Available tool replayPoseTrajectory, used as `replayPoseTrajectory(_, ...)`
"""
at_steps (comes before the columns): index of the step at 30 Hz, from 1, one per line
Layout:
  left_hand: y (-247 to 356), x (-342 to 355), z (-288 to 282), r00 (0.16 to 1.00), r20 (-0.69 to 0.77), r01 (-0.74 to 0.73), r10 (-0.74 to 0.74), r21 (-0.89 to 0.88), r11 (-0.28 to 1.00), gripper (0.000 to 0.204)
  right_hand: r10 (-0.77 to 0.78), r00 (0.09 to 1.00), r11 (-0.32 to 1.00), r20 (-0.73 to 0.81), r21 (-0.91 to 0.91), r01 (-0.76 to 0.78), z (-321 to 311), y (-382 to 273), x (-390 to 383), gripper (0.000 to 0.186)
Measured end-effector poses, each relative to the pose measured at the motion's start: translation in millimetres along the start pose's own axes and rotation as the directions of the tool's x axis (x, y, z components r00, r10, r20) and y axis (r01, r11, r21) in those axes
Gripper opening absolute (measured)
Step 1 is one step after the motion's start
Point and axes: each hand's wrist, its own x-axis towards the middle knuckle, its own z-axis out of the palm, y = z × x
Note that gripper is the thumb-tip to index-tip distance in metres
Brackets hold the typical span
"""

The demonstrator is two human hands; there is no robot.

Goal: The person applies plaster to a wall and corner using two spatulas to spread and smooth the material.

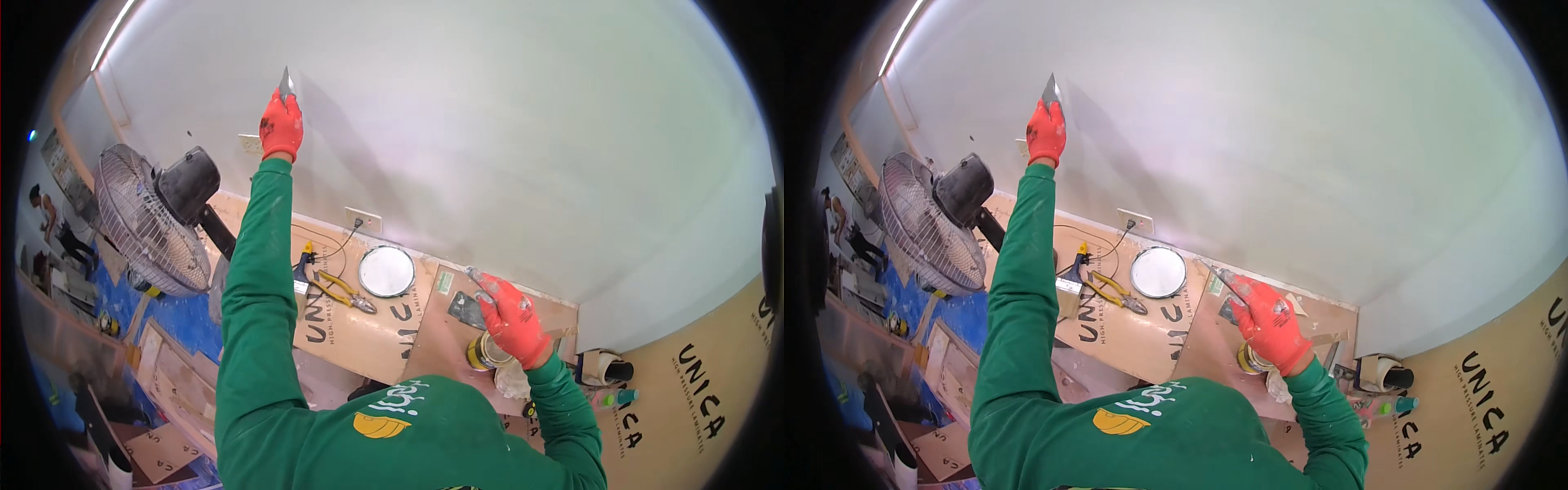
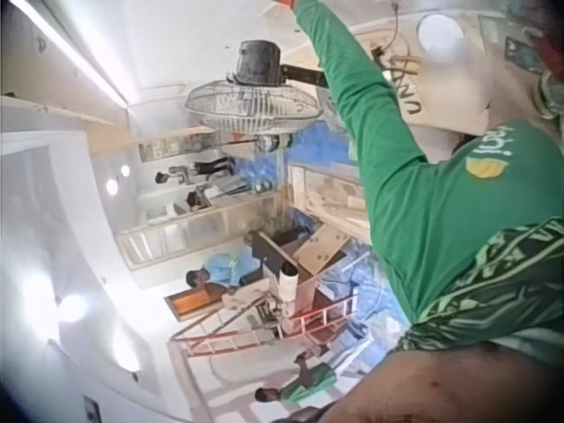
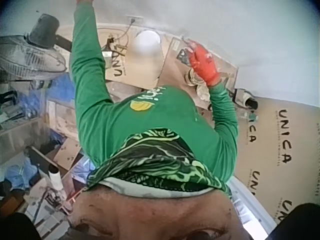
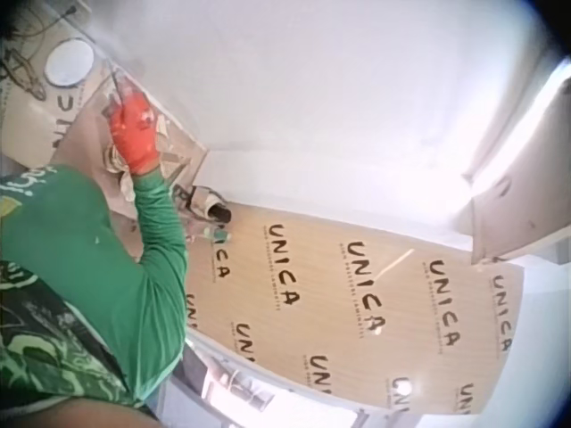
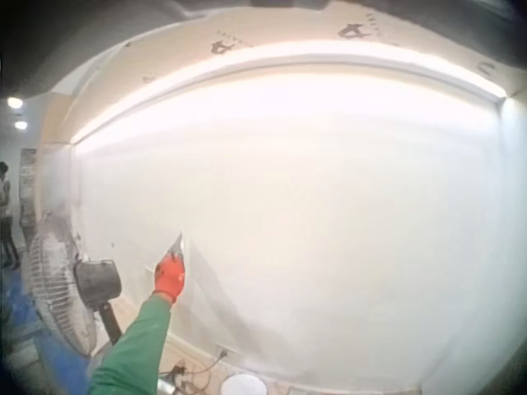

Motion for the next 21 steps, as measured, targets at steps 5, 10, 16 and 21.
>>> replayPoseTrajectory(5, 22.8, -3.0, 45.2, 0.999, -0.007, -0.031, 0.034, 0.293, 0.955, 0.045, -0.006, 1.000, 0.999, 0.000, 0.042, 0.006, 16.5, -0.2, 1.2, 0.034)
replayPoseTrajectory(10, 3.0, -14.2, 37.0, 0.993, 0.033, -0.116, 0.112, 0.170, 0.979, 0.049, 0.086, 0.996, 0.990, -0.017, 0.110, -0.084, 19.5, 11.1, -5.3, 0.032)
replayPoseTrajectory(16, -25.6, 39.5, 15.9, 0.998, 0.036, 0.052, -0.056, 0.100, 0.994, 0.045, 0.120, 0.993, 0.982, 0.004, 0.147, -0.119, 18.7, 21.4, -11.7, 0.031)
replayPoseTrajectory(21, 7.8, 13.6, 35.3, 0.994, 0.033, -0.107, 0.103, 0.182, 0.978, 0.046, 0.141, 0.990, 0.965, 0.008, 0.222, -0.139, 19.0, 30.8, -16.5, 0.031)
